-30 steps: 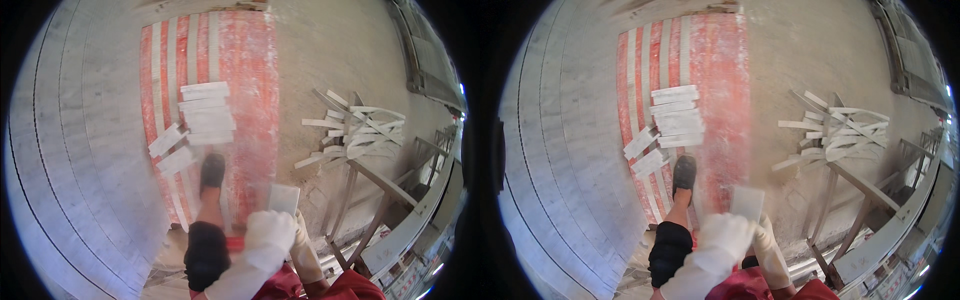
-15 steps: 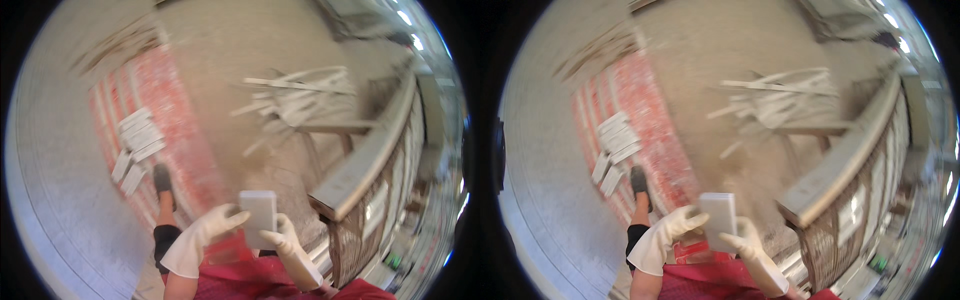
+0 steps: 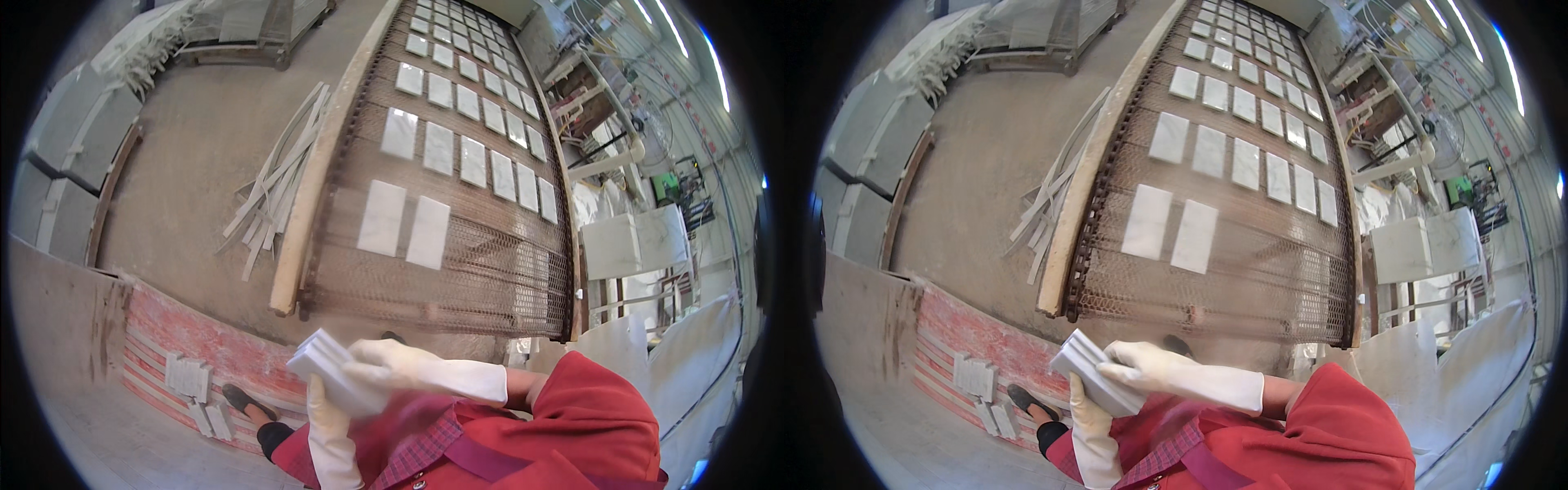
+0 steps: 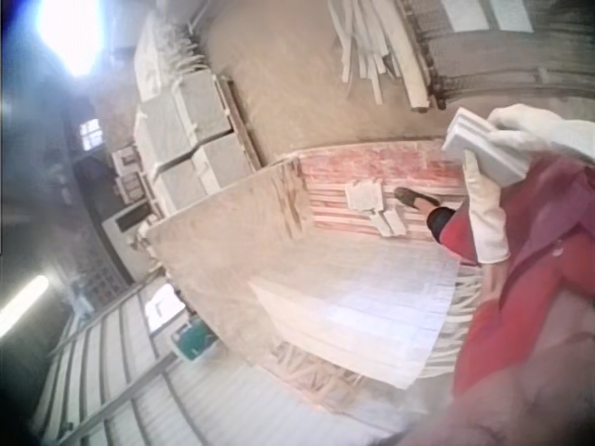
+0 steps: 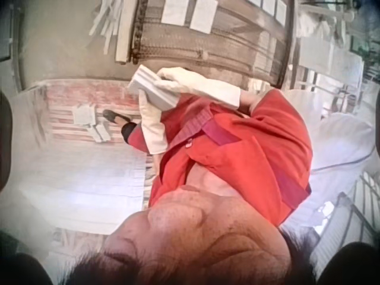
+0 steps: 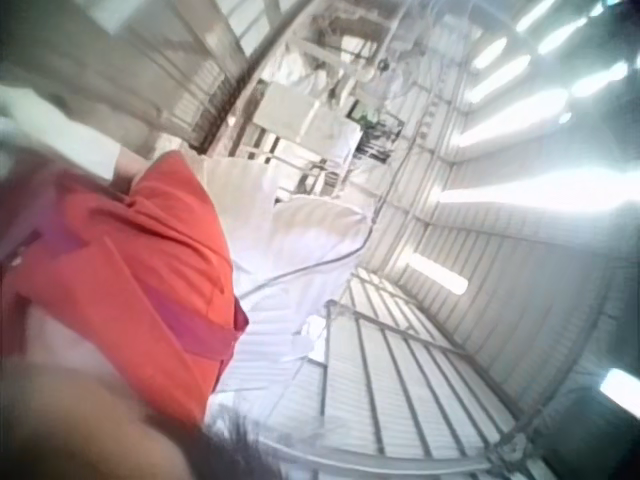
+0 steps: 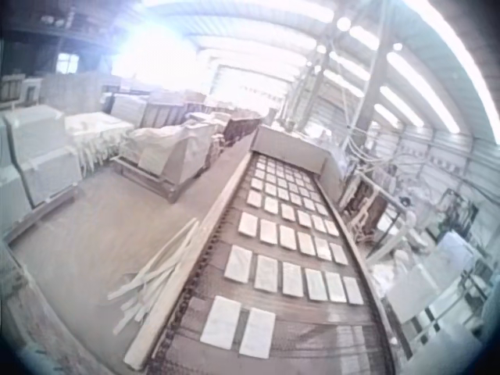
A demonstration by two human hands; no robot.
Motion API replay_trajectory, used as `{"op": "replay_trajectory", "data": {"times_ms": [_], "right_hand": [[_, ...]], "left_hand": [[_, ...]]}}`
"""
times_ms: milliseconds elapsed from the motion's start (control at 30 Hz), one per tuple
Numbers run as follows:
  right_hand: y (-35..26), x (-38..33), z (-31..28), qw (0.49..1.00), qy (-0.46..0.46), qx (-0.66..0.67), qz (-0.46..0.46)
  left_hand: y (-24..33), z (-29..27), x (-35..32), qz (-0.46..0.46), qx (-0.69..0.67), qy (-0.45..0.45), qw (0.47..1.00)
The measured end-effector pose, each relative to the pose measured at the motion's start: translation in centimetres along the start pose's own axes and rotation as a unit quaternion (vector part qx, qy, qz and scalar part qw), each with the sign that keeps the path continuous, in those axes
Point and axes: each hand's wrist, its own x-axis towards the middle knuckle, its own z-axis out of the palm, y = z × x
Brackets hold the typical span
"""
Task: The person repeatedly picks up white rectangular tiles from a stack and places them onto a moving conveyor belt. The person wears gloves and a red shirt while performing the task in a factory setting.
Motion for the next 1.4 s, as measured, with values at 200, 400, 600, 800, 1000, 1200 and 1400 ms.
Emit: {"op": "replay_trajectory", "data": {"times_ms": [200, 400, 600, 800, 1000, 1200, 1400], "right_hand": [[5.5, -5.0, -4.9, 0.974, 0.218, 0.059, 0.008], [12.8, -4.4, -14.6, 0.893, 0.418, 0.16, 0.054], [18.9, 1.1, -19.6, 0.856, 0.468, 0.197, 0.097], [19.3, -2.0, -20.9, 0.884, 0.437, -0.004, 0.165], [13.8, -9.3, -17.3, 0.996, -0.016, 0.008, -0.089], [13.7, -10.1, -11.9, 0.972, 0.031, 0.23, -0.049], [18.8, -9.8, -14.2, 0.883, 0.353, 0.31, -0.026]], "left_hand": [[-3.6, 7.2, 0.1, -0.047, 0.012, -0.018, 0.999], [-6.5, 10.0, 1.5, -0.002, -0.006, 0.017, 1.0], [-7.4, 10.3, 0.8, 0.068, 0.016, -0.041, 0.997], [-8.8, 10.4, 1.3, 0.022, -0.017, -0.04, 0.999], [-10.6, 13.6, 1.9, -0.022, 0.018, -0.208, 0.978], [-12.0, 15.7, 2.6, -0.031, 0.101, -0.117, 0.988], [-14.4, 13.5, 4.2, 0.018, -0.016, 0.007, 1.0]]}}
